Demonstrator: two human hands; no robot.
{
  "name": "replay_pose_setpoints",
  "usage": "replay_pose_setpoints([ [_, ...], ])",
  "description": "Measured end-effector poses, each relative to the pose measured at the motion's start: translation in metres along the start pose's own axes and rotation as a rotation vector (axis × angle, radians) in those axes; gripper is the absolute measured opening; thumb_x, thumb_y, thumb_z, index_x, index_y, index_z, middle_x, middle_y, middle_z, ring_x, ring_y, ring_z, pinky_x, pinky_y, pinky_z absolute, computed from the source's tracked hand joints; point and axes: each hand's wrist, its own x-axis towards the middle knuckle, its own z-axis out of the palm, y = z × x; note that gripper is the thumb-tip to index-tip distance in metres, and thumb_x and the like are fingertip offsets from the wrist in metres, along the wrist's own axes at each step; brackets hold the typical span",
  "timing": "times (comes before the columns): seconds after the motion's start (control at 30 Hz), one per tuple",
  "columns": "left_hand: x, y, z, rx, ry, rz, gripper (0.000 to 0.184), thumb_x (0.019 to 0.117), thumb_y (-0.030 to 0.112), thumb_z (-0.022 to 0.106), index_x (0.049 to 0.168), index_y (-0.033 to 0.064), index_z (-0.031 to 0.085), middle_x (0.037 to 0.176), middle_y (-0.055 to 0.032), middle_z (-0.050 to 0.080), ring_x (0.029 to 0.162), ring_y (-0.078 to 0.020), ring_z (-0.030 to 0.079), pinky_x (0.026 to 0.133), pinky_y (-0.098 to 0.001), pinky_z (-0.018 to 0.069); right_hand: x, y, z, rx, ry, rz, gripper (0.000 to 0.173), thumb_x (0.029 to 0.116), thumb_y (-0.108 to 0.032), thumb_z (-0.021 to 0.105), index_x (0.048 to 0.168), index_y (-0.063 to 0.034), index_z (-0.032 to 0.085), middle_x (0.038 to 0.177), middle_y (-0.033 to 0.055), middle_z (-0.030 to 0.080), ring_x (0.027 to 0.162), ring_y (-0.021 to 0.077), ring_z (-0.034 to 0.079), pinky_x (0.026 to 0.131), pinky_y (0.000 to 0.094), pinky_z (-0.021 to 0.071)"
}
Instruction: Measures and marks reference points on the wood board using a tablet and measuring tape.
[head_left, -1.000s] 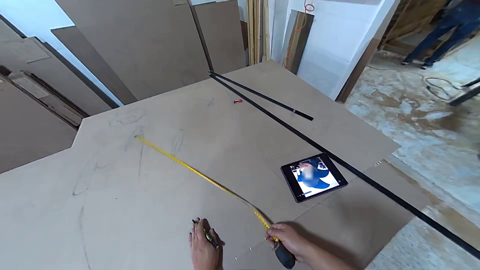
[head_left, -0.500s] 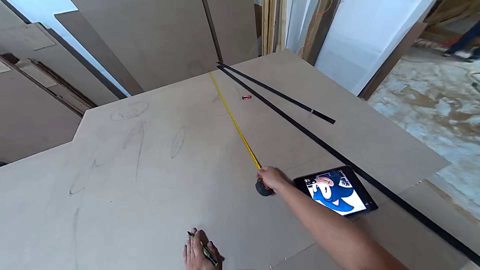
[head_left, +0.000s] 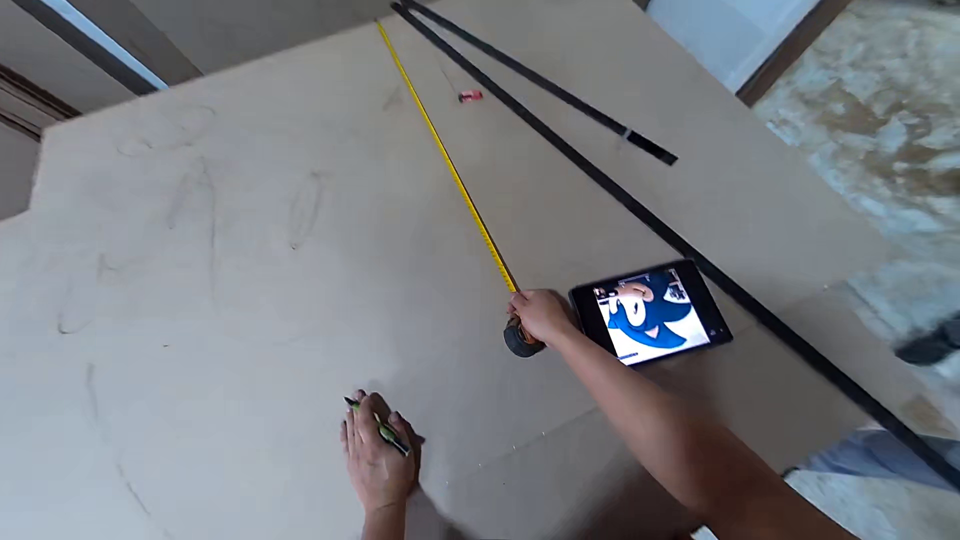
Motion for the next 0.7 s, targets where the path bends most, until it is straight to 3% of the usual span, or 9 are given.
replay_pose_setpoints([
  [0.23,0.000,0.001,0.001,0.023,-0.014,-0.022,0.065,0.1045,0.045,0.035,0.150,0.0007,0.048,0.155,-0.0195,0.049,0.147,-0.0356,0.043,0.126,-0.0502,0.0252,-0.047,0.045,-0.002,-0.092,-0.062,0.061,0.053,0.1104,-0.044,0.038,0.085,-0.0158,0.075,0.082,0.0025,0.072,0.080,0.0193,0.068,0.073,0.0482,0.0539],
  [0.43,-0.001,0.000,0.001,0.026,-0.017,-0.020,0.066,0.1051,0.046,0.035,0.150,0.0004,0.047,0.156,-0.0182,0.048,0.147,-0.0352,0.043,0.126,-0.0490,0.0249,-0.051,0.037,-0.002,-0.169,-0.088,0.104,0.052,0.1091,-0.042,0.039,0.080,-0.0147,0.073,0.078,0.0041,0.069,0.077,0.0209,0.067,0.069,0.0481,0.0525],
  [0.7,0.000,0.001,0.000,0.027,-0.026,-0.019,0.065,0.1047,0.046,0.036,0.151,0.0008,0.046,0.156,-0.0180,0.048,0.148,-0.0342,0.042,0.126,-0.0479,0.0244,-0.049,0.050,-0.007,0.028,0.010,0.131,0.052,0.1101,-0.039,0.039,0.082,-0.0152,0.075,0.078,0.0032,0.071,0.075,0.0198,0.067,0.069,0.0478,0.0523],
])
